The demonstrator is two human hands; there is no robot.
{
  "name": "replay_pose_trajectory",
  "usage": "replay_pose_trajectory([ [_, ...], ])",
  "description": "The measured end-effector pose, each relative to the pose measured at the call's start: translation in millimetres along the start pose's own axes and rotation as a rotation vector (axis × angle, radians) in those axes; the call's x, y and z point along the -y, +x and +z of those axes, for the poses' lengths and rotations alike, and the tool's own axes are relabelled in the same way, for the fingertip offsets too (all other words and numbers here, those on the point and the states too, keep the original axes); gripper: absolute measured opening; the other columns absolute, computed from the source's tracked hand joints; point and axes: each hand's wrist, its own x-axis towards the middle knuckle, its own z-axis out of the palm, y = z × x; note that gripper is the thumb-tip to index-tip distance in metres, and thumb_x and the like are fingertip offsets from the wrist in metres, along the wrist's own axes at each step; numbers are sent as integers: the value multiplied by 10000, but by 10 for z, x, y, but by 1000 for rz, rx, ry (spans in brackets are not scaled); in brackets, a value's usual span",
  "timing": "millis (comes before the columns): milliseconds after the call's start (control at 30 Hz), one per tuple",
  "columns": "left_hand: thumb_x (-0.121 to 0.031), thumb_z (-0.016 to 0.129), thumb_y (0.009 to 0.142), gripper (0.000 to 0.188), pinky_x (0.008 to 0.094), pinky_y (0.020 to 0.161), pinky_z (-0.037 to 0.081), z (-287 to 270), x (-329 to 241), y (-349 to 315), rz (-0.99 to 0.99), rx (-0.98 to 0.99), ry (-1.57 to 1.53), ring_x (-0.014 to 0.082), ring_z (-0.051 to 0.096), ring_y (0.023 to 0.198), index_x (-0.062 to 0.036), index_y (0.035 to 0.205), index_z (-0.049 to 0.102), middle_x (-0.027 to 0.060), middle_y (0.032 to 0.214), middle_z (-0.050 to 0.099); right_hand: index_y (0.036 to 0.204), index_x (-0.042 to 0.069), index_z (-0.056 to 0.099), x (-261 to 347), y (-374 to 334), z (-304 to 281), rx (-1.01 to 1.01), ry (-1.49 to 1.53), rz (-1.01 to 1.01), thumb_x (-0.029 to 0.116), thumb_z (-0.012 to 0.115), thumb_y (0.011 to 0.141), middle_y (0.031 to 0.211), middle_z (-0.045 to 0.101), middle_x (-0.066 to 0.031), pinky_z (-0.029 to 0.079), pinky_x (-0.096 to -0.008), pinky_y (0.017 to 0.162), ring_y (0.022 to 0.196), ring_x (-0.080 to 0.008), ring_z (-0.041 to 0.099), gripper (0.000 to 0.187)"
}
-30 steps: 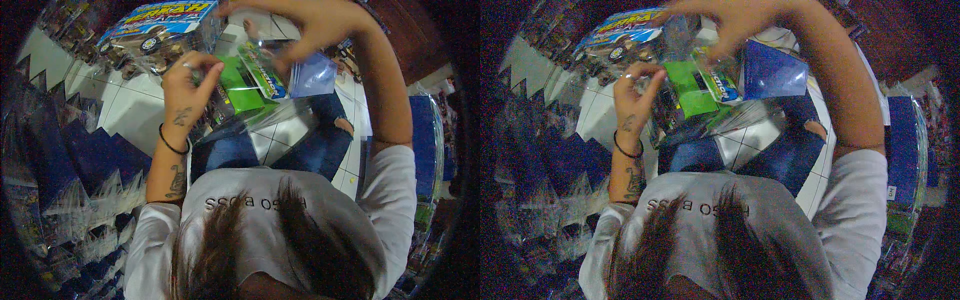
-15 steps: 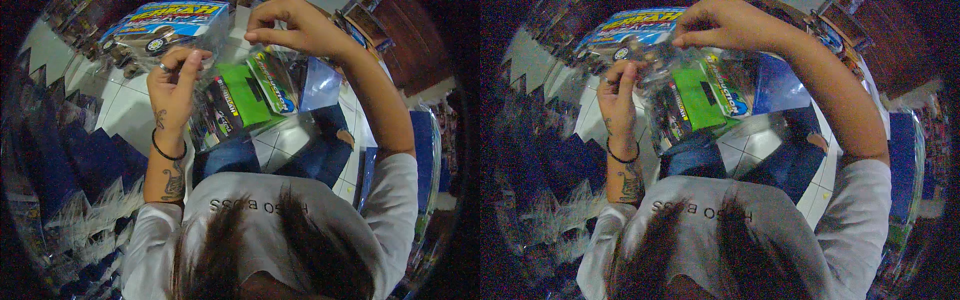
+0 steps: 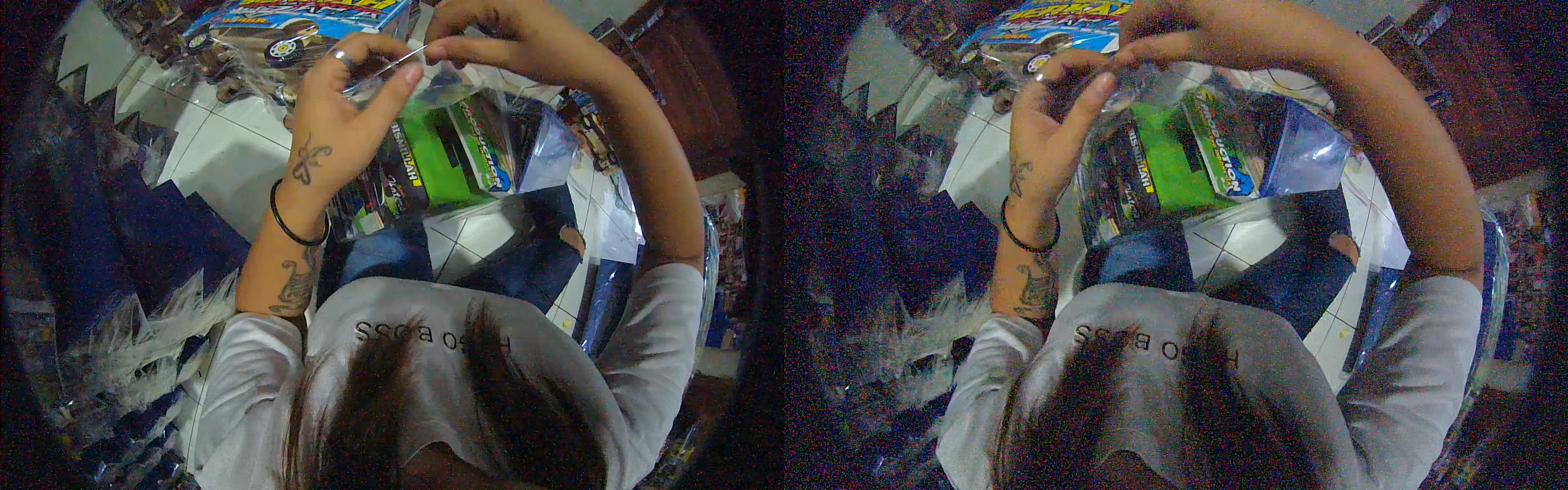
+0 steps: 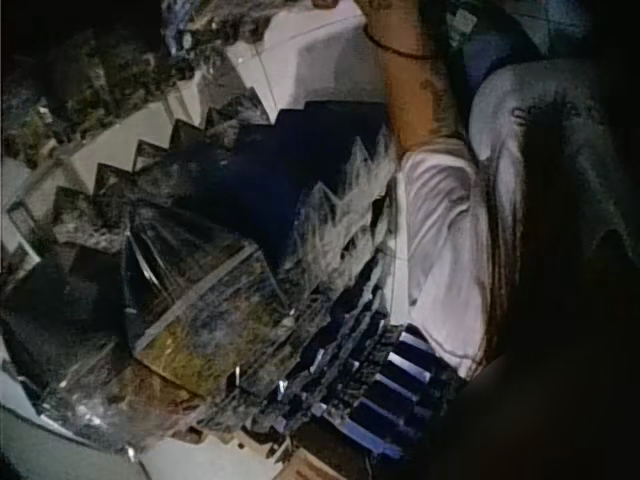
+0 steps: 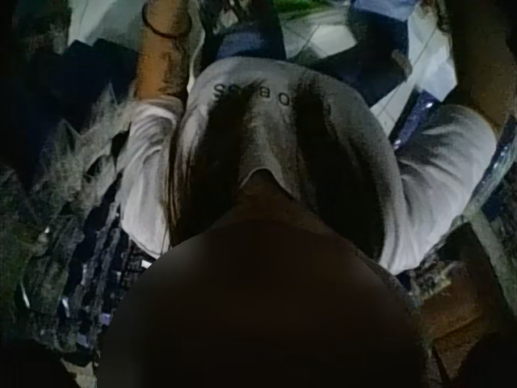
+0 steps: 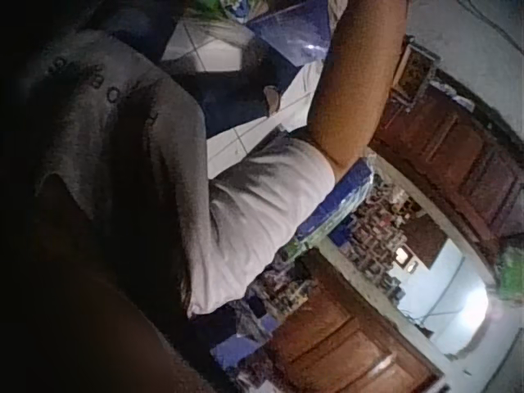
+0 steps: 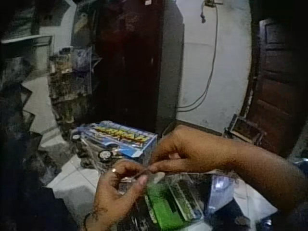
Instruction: The person sits on the floor and repeatedly wraps toy boxes in clear plastic bags. They use a handheld heat sealer to seal the bags after inserting the toys. The person handles multiple toy boxes, including a blue car and a green train, one at a time.
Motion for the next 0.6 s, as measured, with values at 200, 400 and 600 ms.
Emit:
replay_pose_trajectory([
  [200,-239,645,892,224,267,772,458,-25,-5,99,-59,61,36,123,596,830,-17,910,665,53,856,666,964,9,646,21,86,3,1,79,-228,188,633,902,858,609,-102,452,-339,694,796,-202,578,190],
  [400,-225,638,879,201,263,776,459,-63,14,146,-255,150,-220,121,602,848,-34,922,681,50,892,682,962,64,643,138,-64,141,-324,-632,-417,216,644,883,896,609,-83,429,-378,802,877,-224,563,171],
  [600,-211,621,877,213,247,722,460,-116,-81,211,-91,219,26,117,604,821,-10,925,675,48,899,685,932,85,648,63,-74,115,-119,-641,-364,244,626,895,894,628,-70,396,-394,848,917,-205,551,165],
])
